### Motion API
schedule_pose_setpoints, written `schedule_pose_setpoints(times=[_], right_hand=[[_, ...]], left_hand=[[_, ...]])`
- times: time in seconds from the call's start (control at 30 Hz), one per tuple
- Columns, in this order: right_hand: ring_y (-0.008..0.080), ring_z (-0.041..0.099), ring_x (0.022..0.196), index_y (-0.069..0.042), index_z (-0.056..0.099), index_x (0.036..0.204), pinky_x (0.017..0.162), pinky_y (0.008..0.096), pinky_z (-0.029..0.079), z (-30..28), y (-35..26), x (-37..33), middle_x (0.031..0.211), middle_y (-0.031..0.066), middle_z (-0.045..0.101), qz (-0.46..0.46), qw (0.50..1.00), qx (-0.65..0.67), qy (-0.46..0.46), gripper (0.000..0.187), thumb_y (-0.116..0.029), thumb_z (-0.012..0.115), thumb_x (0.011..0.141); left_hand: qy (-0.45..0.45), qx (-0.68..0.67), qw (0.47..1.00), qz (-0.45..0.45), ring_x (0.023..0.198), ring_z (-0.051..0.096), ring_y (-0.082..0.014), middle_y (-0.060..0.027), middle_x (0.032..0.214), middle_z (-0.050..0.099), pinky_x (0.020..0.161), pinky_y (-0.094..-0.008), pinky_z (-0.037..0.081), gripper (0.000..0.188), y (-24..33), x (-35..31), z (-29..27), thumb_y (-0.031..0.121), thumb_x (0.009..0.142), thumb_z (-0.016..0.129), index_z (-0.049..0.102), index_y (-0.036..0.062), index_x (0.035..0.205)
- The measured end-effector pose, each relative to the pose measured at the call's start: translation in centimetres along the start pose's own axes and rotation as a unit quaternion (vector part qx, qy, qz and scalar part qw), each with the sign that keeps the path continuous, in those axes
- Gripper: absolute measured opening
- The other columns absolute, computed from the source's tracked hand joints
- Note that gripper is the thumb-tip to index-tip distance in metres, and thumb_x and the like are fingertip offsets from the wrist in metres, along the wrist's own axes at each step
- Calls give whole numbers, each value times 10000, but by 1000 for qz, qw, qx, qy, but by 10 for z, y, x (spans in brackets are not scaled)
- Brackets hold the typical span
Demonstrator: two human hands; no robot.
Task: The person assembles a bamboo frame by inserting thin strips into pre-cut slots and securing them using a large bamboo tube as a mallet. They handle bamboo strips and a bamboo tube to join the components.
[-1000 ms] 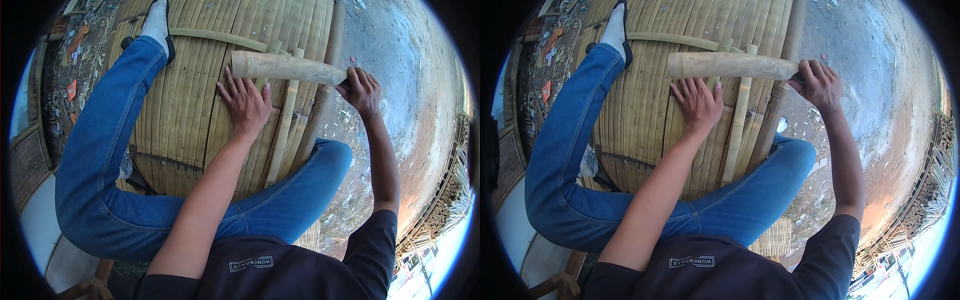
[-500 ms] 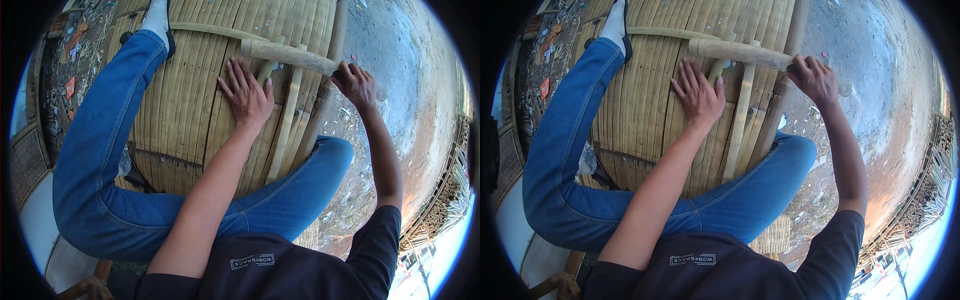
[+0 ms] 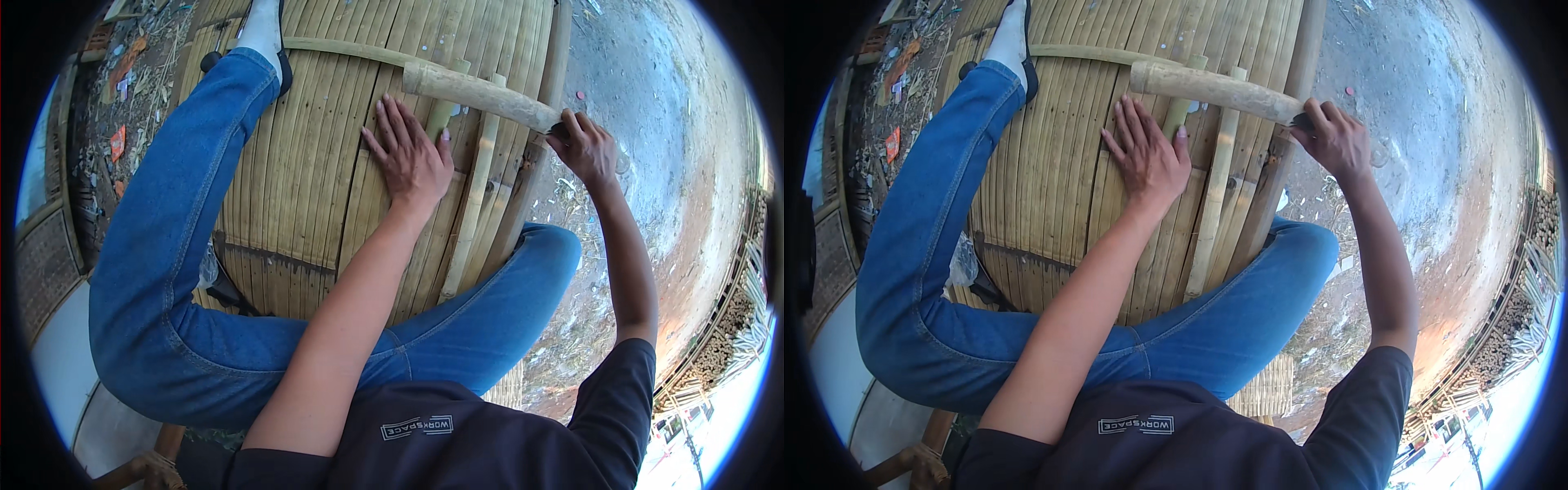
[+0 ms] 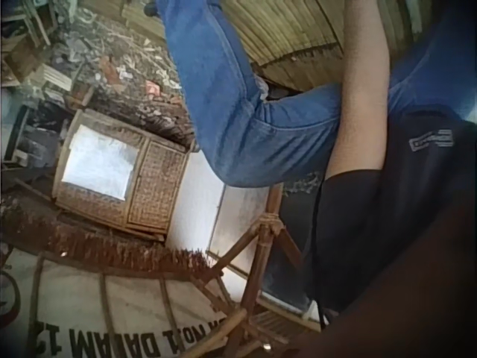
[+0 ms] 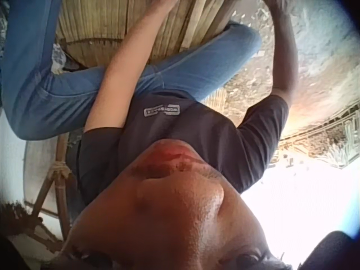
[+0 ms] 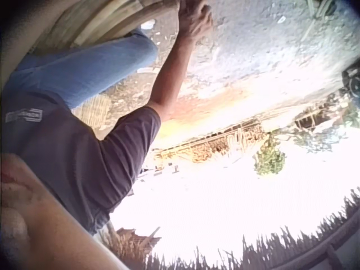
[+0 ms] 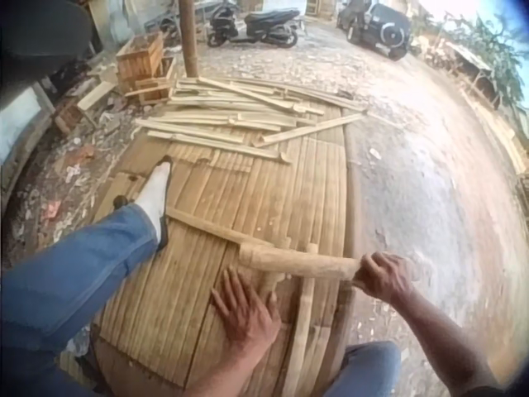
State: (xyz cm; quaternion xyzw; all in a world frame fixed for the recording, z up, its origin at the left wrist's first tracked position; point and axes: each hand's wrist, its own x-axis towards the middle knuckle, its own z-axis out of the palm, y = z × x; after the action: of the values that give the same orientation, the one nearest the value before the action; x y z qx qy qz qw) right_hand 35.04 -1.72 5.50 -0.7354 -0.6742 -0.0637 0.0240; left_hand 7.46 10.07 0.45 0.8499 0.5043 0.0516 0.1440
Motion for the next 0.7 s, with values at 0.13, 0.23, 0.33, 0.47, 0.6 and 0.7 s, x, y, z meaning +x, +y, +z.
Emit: schedule_pose_setpoints(times=[0.13,0.23,0.33,0.47,0.6,0.7], right_hand=[[235,676,712,-129,582,1074,616,347,537,-6,6,-3,852,32,620,-36,999,4,20,460,-467,759,817],[244,683,722,-118,581,1073,620,353,546,-5,1,0,881,39,636,-16,1000,7,-2,466,-460,765,816],[254,685,705,-111,586,1078,612,371,551,-12,4,-2,872,47,647,-94,994,8,60,456,-454,759,832],[264,695,697,-96,601,1098,605,385,552,-9,-4,-8,835,63,652,35,998,42,-27,464,-452,757,846],[279,710,709,-70,607,1130,620,383,560,-24,-20,-9,856,84,687,77,985,154,-5,442,-370,781,856],[297,718,716,-50,602,1161,624,385,558,-51,-49,1,854,113,700,180,949,259,-6,411,-291,775,876]], left_hand=[[0,18,1000,10,1548,102,-405,-293,1641,140,1210,-645,50,817,1,0,-2,442,1003,440,208,-137,1531],[13,1,1000,2,1547,103,-407,-295,1640,140,1212,-643,46,815,-1,2,-3,432,998,445,204,-135,1532],[2,36,999,15,1550,94,-402,-297,1642,131,1209,-641,27,819,1,-2,-1,448,1012,417,182,-135,1536],[10,1,1000,4,1552,89,-397,-287,1647,128,1209,-638,33,817,2,-1,1,451,1015,410,179,-133,1538],[13,-8,1000,2,1548,107,-400,-288,1638,157,1206,-643,60,783,3,0,-1,446,1016,421,226,-100,1541],[19,-2,1000,-3,1545,113,-404,-289,1637,158,1205,-646,68,777,-2,-2,-6,452,1015,428,241,-87,1543]])
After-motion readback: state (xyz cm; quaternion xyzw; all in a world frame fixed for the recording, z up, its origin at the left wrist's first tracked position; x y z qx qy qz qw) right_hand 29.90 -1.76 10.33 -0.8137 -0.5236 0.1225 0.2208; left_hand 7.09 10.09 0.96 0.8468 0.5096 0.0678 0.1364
